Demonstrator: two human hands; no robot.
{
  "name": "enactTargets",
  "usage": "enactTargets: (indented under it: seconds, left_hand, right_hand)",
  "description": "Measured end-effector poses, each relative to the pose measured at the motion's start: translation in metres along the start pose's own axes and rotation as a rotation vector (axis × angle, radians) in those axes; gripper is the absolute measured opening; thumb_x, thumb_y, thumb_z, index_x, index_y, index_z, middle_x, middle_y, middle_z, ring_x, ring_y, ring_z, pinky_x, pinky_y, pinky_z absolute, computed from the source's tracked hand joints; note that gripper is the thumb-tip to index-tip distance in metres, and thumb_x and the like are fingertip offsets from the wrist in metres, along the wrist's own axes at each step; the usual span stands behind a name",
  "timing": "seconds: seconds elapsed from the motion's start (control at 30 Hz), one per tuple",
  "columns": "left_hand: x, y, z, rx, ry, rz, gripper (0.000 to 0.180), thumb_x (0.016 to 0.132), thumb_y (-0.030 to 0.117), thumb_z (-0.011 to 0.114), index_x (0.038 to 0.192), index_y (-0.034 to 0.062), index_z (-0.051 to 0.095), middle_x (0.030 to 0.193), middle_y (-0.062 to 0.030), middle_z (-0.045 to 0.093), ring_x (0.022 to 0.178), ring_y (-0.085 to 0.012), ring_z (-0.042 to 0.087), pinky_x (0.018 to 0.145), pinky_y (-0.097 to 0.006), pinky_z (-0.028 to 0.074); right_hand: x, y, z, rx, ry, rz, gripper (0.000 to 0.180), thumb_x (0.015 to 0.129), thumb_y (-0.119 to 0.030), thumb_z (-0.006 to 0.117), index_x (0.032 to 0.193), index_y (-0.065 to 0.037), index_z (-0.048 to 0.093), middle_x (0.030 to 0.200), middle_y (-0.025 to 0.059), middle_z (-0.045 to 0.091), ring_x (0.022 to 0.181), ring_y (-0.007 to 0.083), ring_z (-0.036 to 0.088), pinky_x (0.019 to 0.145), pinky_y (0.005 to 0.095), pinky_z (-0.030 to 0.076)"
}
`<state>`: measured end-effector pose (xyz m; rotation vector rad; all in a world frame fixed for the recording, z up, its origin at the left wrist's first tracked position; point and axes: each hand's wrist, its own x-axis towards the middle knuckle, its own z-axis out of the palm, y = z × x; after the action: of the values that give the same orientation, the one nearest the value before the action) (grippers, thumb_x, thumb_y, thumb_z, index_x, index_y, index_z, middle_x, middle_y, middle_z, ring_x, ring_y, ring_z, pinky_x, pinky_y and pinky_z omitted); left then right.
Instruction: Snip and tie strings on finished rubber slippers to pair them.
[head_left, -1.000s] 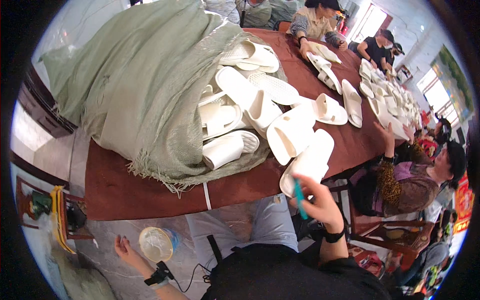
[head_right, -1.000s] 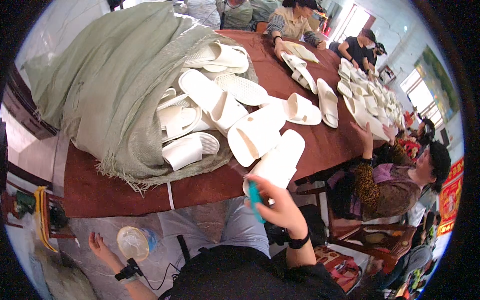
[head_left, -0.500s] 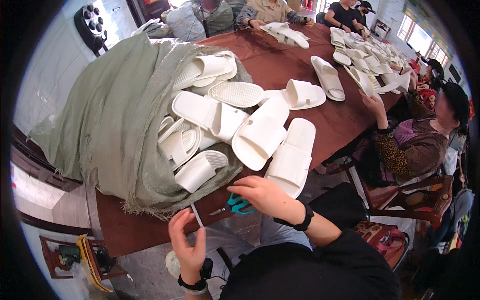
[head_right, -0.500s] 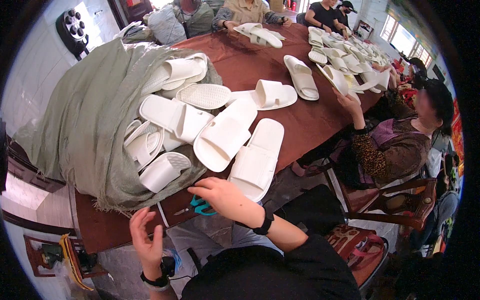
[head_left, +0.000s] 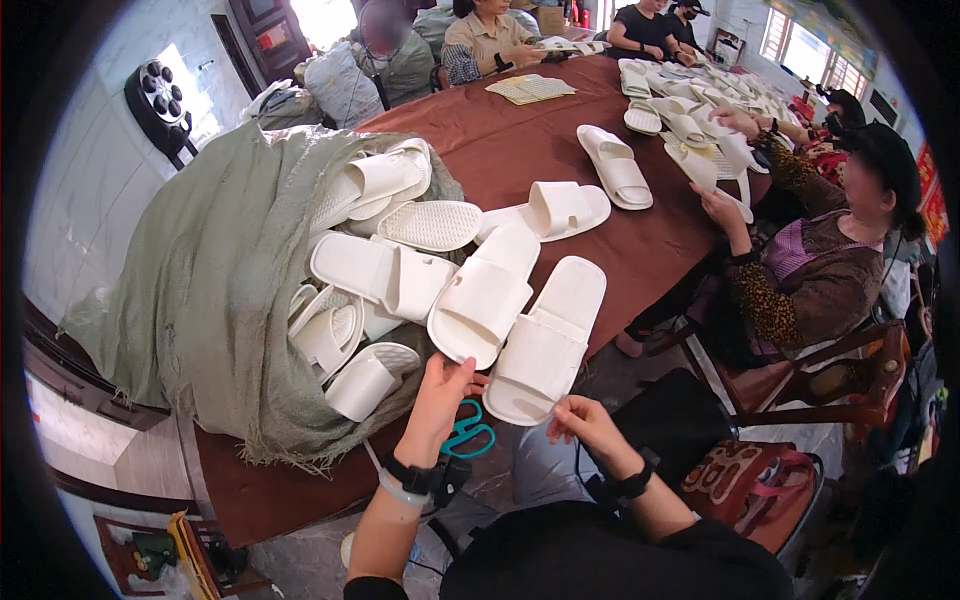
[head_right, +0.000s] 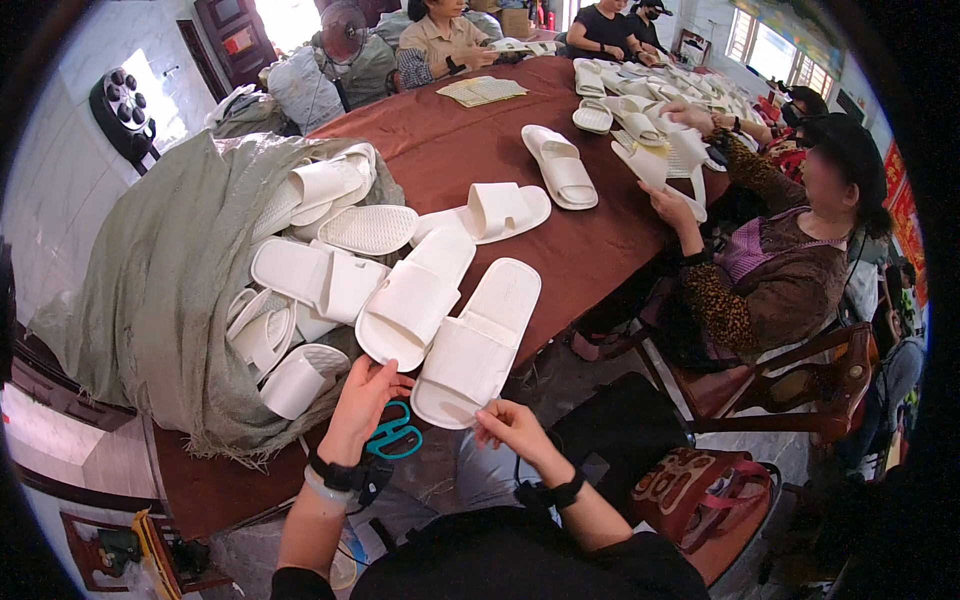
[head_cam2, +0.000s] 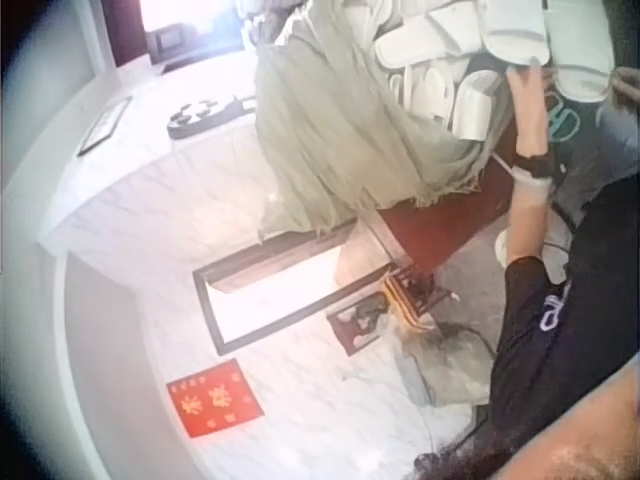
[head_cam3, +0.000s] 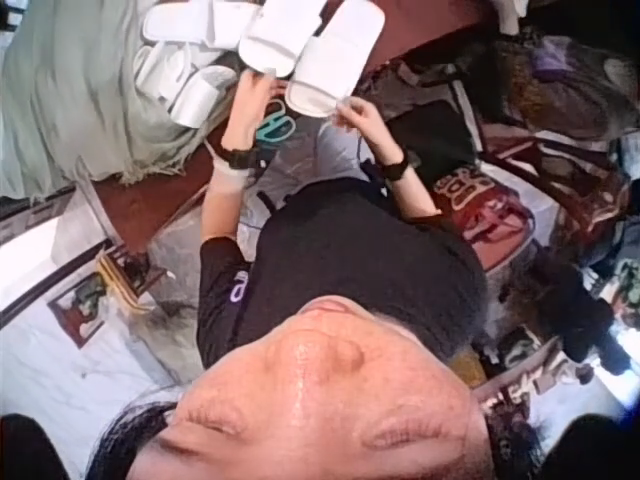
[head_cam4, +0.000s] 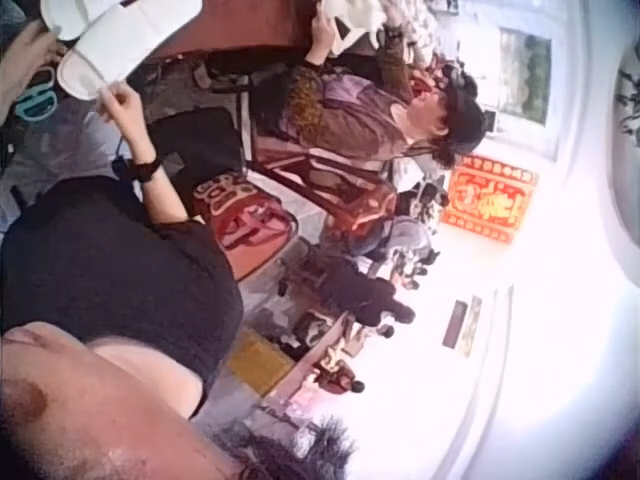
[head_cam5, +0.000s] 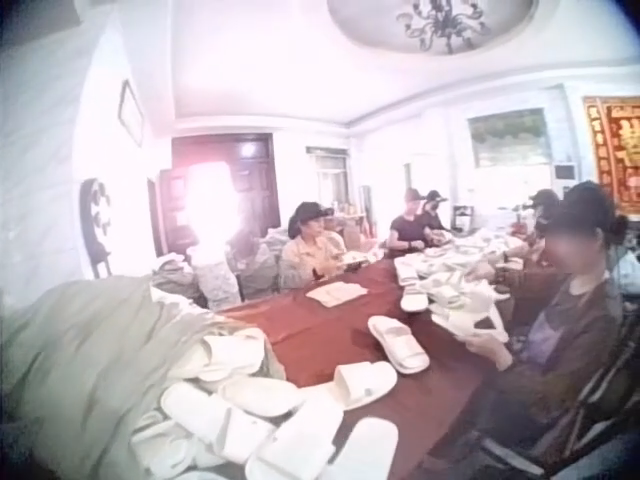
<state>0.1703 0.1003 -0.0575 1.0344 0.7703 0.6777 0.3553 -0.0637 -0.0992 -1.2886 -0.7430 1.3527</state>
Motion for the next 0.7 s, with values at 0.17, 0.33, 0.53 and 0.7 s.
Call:
enactTargets:
  seconds: [0.17,0.33,0.53,0.7]
  left_hand:
    - [0.018,-0.004,0.002,0.054,-0.007,-0.033,0.026,0.096,0.012,0.046,0.116,-0.0024,0.042,0.101,-0.0164,0.058,0.081,-0.0246,0.063,0.071,-0.036,0.054]
    - [0.001,0.011,0.01,-0.043,0.04,0.024,0.022,0.095,0.01,0.043,0.112,-0.0044,0.046,0.099,-0.0189,0.06,0.083,-0.0275,0.064,0.075,-0.04,0.055]
    - [-0.056,0.05,-0.014,-0.108,0.216,0.244,0.021,0.087,0.012,0.048,0.102,-0.0016,0.049,0.086,-0.0148,0.06,0.066,-0.0229,0.06,0.06,-0.04,0.056]
    - [-0.104,0.074,-0.045,-0.184,0.289,0.323,0.029,0.086,0.016,0.039,0.106,-0.0028,0.047,0.081,-0.0169,0.059,0.051,-0.0208,0.052,0.043,-0.035,0.048]
  right_hand:
    - [0.011,0.042,0.024,0.368,0.336,-0.152,0.032,0.082,-0.014,0.07,0.091,-0.007,0.041,0.084,0.0076,0.057,0.071,0.0174,0.064,0.056,0.0268,0.053]
    - [0.018,0.018,0.033,0.379,0.181,-0.156,0.055,0.082,-0.009,0.067,0.121,-0.001,0.03,0.104,0.017,0.06,0.077,0.0223,0.065,0.061,0.0302,0.057]
    - [-0.007,0.003,0.007,0.268,0.217,-0.275,0.046,0.084,-0.005,0.063,0.118,-0.004,0.032,0.104,0.0139,0.058,0.088,0.0218,0.063,0.063,0.0314,0.057]
    - [-0.028,-0.01,-0.036,-0.539,0.599,-0.589,0.042,0.081,0.001,0.06,0.118,-0.002,0.041,0.095,0.0165,0.064,0.079,0.0209,0.066,0.064,0.0283,0.051]
